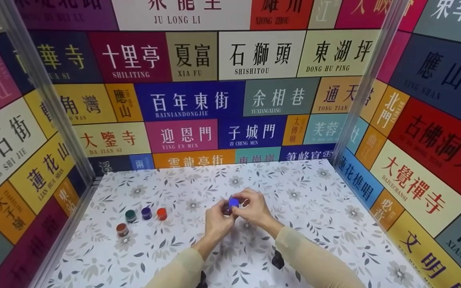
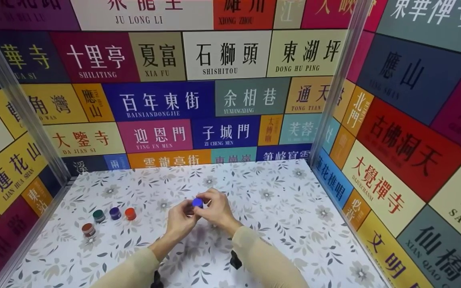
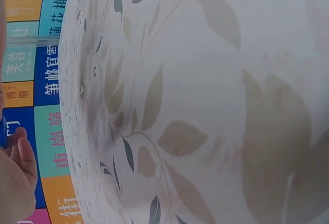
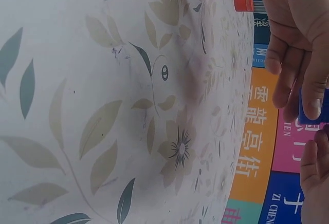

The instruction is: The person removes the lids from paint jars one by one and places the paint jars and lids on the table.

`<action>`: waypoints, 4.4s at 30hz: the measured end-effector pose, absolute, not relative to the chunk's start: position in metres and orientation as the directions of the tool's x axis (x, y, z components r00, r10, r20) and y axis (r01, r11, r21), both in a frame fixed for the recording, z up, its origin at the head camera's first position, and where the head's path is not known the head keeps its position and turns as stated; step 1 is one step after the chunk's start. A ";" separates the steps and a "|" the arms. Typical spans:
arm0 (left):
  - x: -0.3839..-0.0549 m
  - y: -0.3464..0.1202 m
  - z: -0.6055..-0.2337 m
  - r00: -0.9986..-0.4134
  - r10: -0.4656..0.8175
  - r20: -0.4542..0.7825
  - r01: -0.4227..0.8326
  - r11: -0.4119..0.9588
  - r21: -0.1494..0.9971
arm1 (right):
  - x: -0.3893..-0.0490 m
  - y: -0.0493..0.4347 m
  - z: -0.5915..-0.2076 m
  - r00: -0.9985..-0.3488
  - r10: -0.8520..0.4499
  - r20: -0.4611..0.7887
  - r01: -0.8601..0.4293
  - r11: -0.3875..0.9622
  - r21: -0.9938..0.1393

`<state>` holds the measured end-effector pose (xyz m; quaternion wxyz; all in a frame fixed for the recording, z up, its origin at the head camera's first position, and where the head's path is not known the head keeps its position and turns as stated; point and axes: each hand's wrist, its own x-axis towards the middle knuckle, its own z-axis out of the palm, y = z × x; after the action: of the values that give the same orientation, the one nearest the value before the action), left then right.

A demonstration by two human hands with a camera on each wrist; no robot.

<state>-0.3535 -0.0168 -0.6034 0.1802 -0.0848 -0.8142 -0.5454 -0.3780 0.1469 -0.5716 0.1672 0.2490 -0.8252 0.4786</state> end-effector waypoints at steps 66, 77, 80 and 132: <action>-0.373 0.020 -0.599 -0.930 -0.068 0.362 0.282 0.499 0.819 | -0.363 0.229 -0.595 -0.822 -0.176 0.541 -0.546 0.513 -0.663; -0.382 0.024 -0.603 -0.951 -0.075 0.299 0.220 0.511 0.831 | -0.354 0.232 -0.606 -0.863 -0.194 0.467 -0.489 0.558 -0.671; -0.384 0.026 -0.604 -0.954 -0.067 0.294 0.221 0.504 0.835 | -0.352 0.233 -0.610 -0.872 -0.195 0.449 -0.474 0.566 -0.675; -0.410 0.058 -0.632 -0.986 0.020 0.165 0.132 0.692 0.709 | -0.341 0.239 -0.631 -0.950 -0.254 0.180 -0.309 0.702 -0.641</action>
<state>-0.4097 0.0576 -0.6316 0.0722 -0.0414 -0.9171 -0.3899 -0.3410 0.2385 -0.6314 0.0389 0.1527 -0.9218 0.3542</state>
